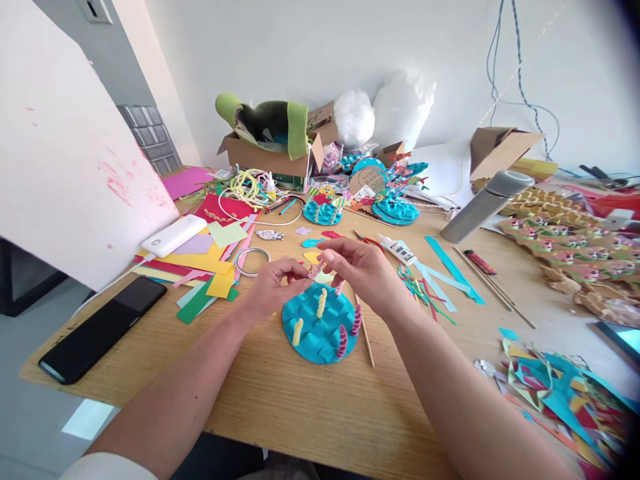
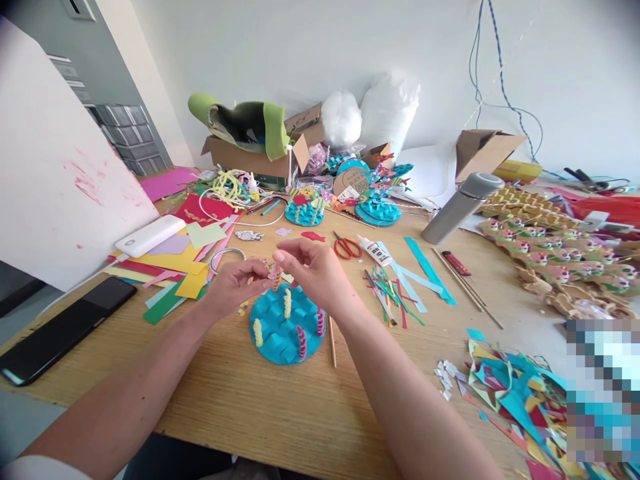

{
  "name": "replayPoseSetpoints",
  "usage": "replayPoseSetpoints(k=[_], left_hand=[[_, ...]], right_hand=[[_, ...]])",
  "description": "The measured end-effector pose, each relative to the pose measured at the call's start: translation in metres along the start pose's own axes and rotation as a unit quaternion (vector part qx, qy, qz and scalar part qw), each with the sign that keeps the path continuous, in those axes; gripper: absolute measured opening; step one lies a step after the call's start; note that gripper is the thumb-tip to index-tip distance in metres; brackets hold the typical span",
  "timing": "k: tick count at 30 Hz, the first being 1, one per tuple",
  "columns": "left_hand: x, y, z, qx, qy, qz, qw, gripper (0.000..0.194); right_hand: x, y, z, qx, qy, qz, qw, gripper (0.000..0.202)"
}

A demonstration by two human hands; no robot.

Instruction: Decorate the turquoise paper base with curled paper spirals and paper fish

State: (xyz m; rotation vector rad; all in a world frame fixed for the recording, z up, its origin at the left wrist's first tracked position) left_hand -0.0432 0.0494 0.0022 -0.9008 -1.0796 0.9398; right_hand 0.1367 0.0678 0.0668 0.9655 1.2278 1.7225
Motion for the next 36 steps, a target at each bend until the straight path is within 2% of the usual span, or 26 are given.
replayPoseSetpoints(k=[2, 6, 9, 13, 17, 20, 24, 27, 31, 36], left_hand=[[0.001, 0.0, 0.001, -0.038, 0.007, 0.018, 0.999, 0.017], [0.002, -0.002, 0.001, -0.081, 0.011, 0.039, 0.996, 0.021], [0.002, -0.003, -0.001, -0.098, 0.005, 0.053, 0.994, 0.026], [0.002, -0.005, -0.001, -0.092, -0.011, 0.05, 0.994, 0.031], [0.004, -0.018, 0.008, -0.032, -0.055, 0.021, 0.998, 0.026], [0.006, -0.031, 0.018, 0.04, -0.068, 0.03, 0.996, 0.024], [-0.001, -0.045, 0.025, 0.194, -0.022, 0.087, 0.977, 0.015], [-0.019, -0.052, 0.021, 0.311, -0.009, 0.12, 0.943, 0.022], [-0.051, -0.05, 0.009, 0.388, -0.014, 0.151, 0.909, 0.025], [-0.076, -0.039, -0.005, 0.385, -0.041, 0.164, 0.907, 0.031]], right_hand=[[0.0, -0.002, 0.001, 0.004, 0.04, -0.009, 0.999, 0.051], [0.001, -0.008, -0.003, -0.03, 0.101, -0.016, 0.994, 0.029], [0.001, -0.012, -0.008, -0.045, 0.082, 0.002, 0.996, 0.024], [0.0, -0.009, -0.01, -0.048, 0.044, 0.002, 0.998, 0.027], [0.0, 0.0, 0.002, -0.01, -0.012, 0.005, 1.0, 0.034], [0.001, 0.002, 0.019, 0.057, -0.066, -0.003, 0.996, 0.035], [0.0, -0.016, 0.042, 0.133, -0.106, -0.051, 0.984, 0.031], [-0.01, -0.037, 0.052, 0.139, -0.145, -0.119, 0.972, 0.025], [-0.03, -0.058, 0.048, 0.139, -0.151, -0.168, 0.964, 0.018], [-0.045, -0.07, 0.032, 0.085, -0.146, -0.182, 0.969, 0.017]])
Point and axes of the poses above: each hand's wrist, its own x-axis towards the middle knuckle, its own z-axis out of the back of the hand, y = z × x, the point moved 1 cm from there along x, towards the middle knuckle
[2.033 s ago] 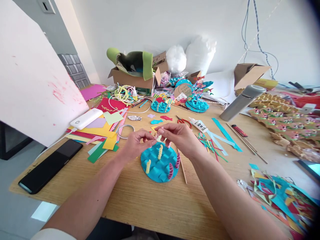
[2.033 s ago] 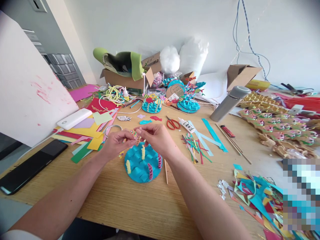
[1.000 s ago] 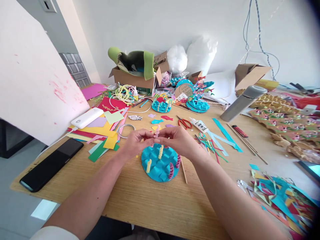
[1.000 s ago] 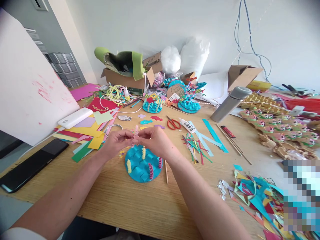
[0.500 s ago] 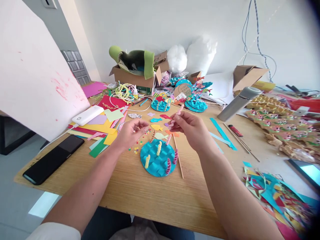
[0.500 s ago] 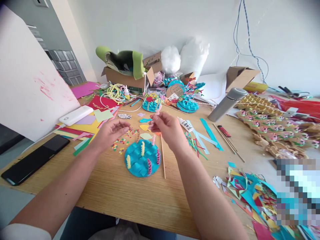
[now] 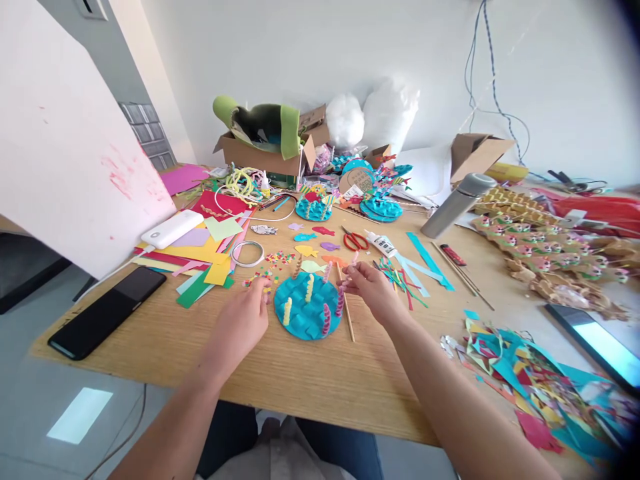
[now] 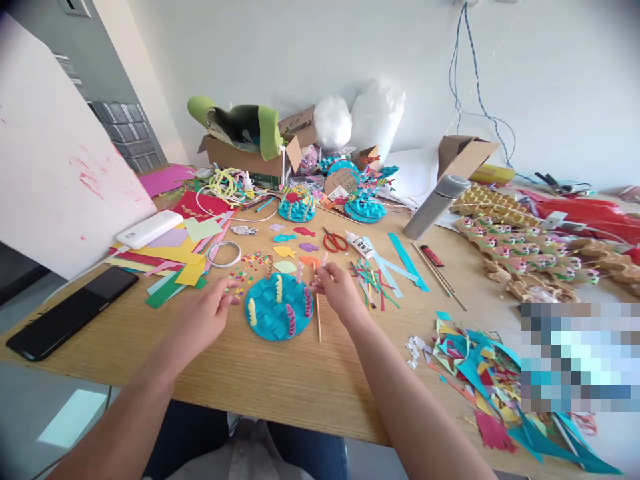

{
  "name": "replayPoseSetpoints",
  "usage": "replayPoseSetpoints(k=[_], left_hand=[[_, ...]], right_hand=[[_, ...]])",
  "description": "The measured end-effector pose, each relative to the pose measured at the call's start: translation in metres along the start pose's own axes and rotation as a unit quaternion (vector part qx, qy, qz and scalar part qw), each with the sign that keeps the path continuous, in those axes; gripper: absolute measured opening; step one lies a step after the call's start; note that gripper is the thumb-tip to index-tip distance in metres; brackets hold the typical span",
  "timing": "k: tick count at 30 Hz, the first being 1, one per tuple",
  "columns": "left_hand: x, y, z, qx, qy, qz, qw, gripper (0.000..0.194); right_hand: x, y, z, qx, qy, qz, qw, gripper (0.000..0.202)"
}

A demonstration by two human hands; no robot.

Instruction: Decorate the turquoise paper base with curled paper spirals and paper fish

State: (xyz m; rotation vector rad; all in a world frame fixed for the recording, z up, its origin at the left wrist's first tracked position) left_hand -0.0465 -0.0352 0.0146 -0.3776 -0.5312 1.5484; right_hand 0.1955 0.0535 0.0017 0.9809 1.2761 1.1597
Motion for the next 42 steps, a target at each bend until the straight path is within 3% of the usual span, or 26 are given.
replayPoseSetpoints(k=[6, 9, 14, 16, 21, 24, 27, 30, 35, 42], left_hand=[[-0.004, 0.0, -0.008, -0.023, 0.07, 0.047, 0.996, 0.035], [0.0, 0.002, -0.01, -0.025, 0.063, 0.049, 0.996, 0.036], [0.009, 0.008, -0.01, -0.034, 0.054, 0.038, 0.997, 0.036], [0.011, 0.01, -0.009, -0.046, 0.06, 0.042, 0.996, 0.037], [0.016, 0.016, -0.003, -0.07, 0.054, 0.036, 0.995, 0.037], [0.025, 0.016, 0.005, -0.088, 0.021, 0.026, 0.996, 0.032], [0.038, 0.012, 0.015, -0.135, -0.034, 0.004, 0.99, 0.027], [0.051, 0.003, 0.019, -0.2, -0.051, -0.022, 0.978, 0.026], [0.065, -0.008, 0.011, -0.248, -0.002, -0.036, 0.968, 0.03], [0.073, -0.006, -0.003, -0.267, 0.024, -0.064, 0.961, 0.026]], right_hand=[[-0.008, -0.003, -0.003, -0.06, -0.018, -0.001, 0.998, 0.015], [-0.019, -0.004, -0.002, -0.065, -0.015, -0.014, 0.998, 0.019], [-0.044, -0.013, 0.007, -0.064, 0.046, -0.037, 0.996, 0.034], [-0.05, -0.011, 0.015, -0.082, 0.045, -0.012, 0.996, 0.039], [-0.044, 0.02, 0.03, -0.128, -0.051, 0.107, 0.985, 0.039], [-0.028, 0.043, 0.02, -0.122, 0.012, 0.14, 0.983, 0.036], [-0.01, 0.058, -0.002, -0.127, 0.094, 0.146, 0.977, 0.035], [0.003, 0.066, -0.026, -0.142, 0.155, 0.146, 0.967, 0.034], [0.013, 0.071, -0.052, -0.165, 0.215, 0.169, 0.948, 0.031], [0.026, 0.062, -0.06, -0.22, 0.223, 0.214, 0.925, 0.03]])
Point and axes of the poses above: each hand's wrist, its own x-axis towards the middle knuckle, its own z-axis out of the back of the hand, y = z × x, the point moved 1 cm from there along x, towards the middle knuckle
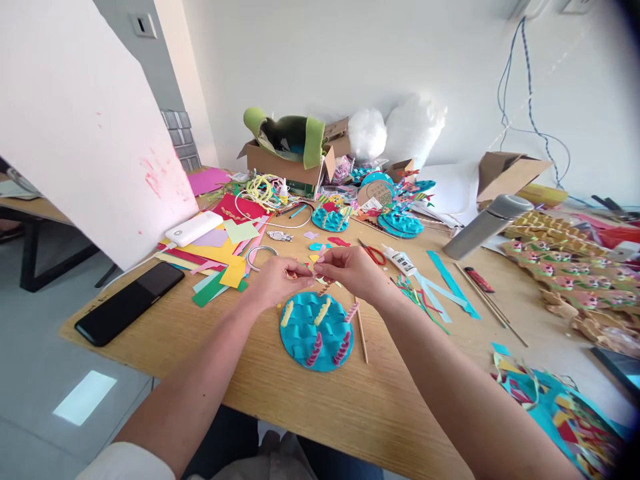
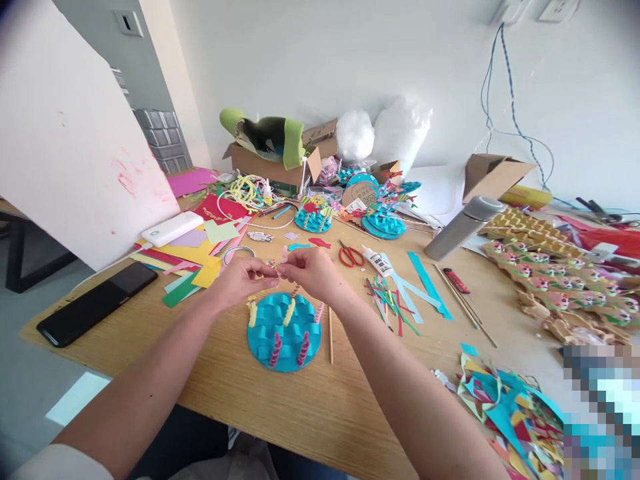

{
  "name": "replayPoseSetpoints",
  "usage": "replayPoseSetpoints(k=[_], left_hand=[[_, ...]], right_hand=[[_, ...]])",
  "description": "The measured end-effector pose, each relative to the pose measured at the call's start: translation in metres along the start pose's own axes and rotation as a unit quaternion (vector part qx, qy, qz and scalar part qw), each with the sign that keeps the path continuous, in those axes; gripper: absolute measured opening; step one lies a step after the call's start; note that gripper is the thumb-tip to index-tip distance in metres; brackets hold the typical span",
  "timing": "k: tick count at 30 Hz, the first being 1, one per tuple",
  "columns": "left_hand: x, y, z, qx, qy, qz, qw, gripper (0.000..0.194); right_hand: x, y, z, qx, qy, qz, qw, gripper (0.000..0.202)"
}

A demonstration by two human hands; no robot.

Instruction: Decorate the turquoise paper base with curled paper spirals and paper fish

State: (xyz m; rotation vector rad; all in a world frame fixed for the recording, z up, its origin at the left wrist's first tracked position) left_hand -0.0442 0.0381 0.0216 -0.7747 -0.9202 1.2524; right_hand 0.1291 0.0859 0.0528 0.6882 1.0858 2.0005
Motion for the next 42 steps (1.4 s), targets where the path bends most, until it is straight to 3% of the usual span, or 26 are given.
replayPoseSetpoints(k=[7, 11, 16, 31, 42], left_hand=[[0.007, 0.01, -0.001, -0.049, 0.015, 0.023, 0.998, 0.022], [0.012, 0.024, 0.0, -0.118, 0.012, 0.075, 0.99, 0.02], [0.015, 0.039, -0.005, -0.137, 0.022, 0.112, 0.984, 0.03], [0.014, 0.052, -0.009, -0.083, 0.069, 0.102, 0.989, 0.024], [0.014, 0.05, -0.008, -0.044, 0.087, 0.094, 0.991, 0.024]], right_hand=[[0.002, 0.008, 0.003, 0.003, 0.001, 0.01, 1.0, 0.031], [-0.005, 0.006, 0.027, 0.019, -0.082, -0.013, 0.996, 0.033], [-0.018, -0.019, 0.047, 0.057, -0.156, -0.065, 0.984, 0.04], [-0.012, -0.086, 0.041, 0.091, -0.29, -0.098, 0.948, 0.033], [-0.011, -0.092, 0.038, 0.088, -0.277, -0.099, 0.952, 0.031]])
Point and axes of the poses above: each hand's wrist, its own x-axis towards the middle knuckle, its own z-axis out of the back of the hand, y = z × x, the point moved 1 cm from there along x, towards the middle knuckle
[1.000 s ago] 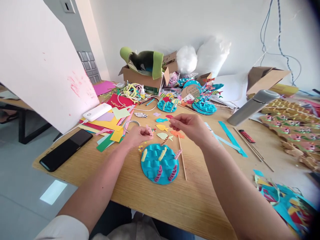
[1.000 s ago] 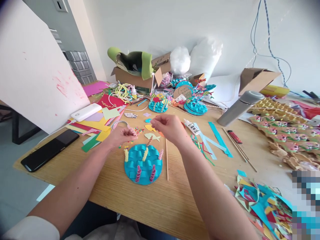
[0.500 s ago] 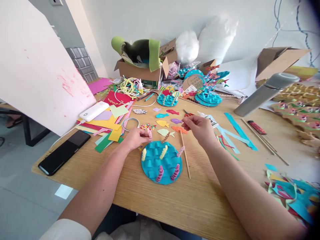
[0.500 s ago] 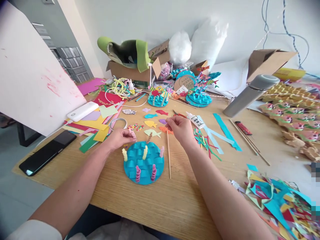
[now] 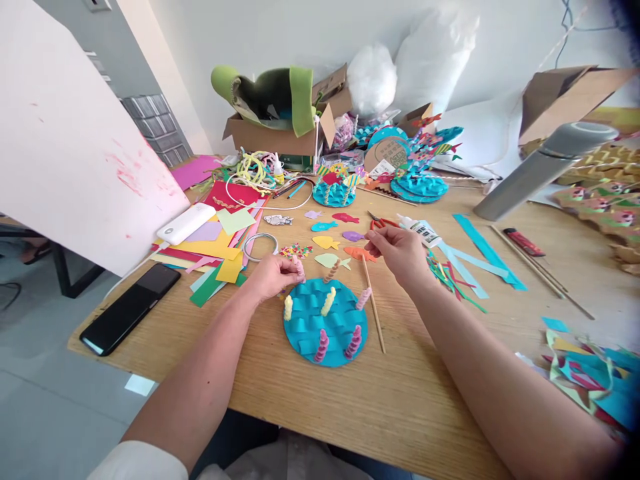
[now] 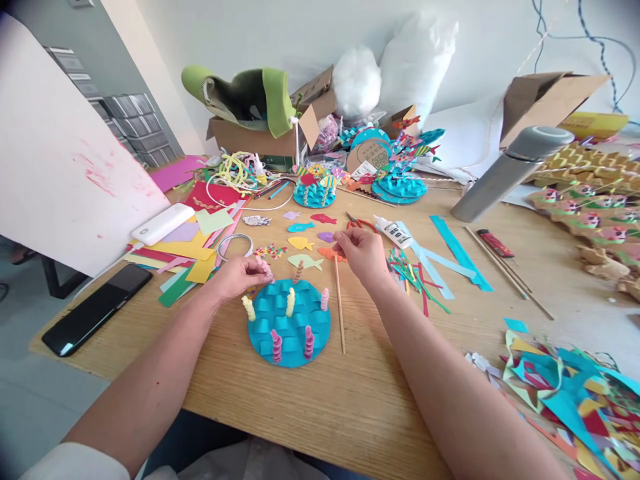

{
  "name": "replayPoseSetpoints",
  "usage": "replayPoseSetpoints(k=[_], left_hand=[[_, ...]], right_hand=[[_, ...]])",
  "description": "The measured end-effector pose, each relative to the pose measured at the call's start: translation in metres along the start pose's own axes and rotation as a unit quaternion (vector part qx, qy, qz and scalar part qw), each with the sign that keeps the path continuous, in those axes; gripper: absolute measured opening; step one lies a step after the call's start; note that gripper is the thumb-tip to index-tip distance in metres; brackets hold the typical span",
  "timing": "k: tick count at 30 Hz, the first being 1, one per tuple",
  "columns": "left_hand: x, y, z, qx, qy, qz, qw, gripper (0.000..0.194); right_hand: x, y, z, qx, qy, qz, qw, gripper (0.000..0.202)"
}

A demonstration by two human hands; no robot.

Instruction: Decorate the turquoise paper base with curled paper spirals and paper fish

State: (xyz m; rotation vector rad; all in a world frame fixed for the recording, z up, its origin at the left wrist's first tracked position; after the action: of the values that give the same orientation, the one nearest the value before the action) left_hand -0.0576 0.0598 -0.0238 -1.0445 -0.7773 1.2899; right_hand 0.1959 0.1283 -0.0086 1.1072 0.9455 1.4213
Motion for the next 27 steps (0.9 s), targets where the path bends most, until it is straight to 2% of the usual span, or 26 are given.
replayPoseSetpoints(k=[27], left_hand=[[0.001, 0.002, -0.003, -0.017, 0.009, -0.011, 1.0, 0.022]], right_hand=[[0.003, -0.008, -0.002, 0.014, 0.01, -0.005, 1.0, 0.03]])
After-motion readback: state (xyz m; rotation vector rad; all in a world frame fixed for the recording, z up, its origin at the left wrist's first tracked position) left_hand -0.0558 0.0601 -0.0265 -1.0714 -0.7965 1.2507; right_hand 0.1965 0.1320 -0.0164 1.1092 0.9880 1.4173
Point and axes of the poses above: each hand's wrist, its own x-axis towards the middle knuckle, its own z-axis out of the back of the hand, y = z × x, the point moved 1 cm from there along x, towards the middle knuckle
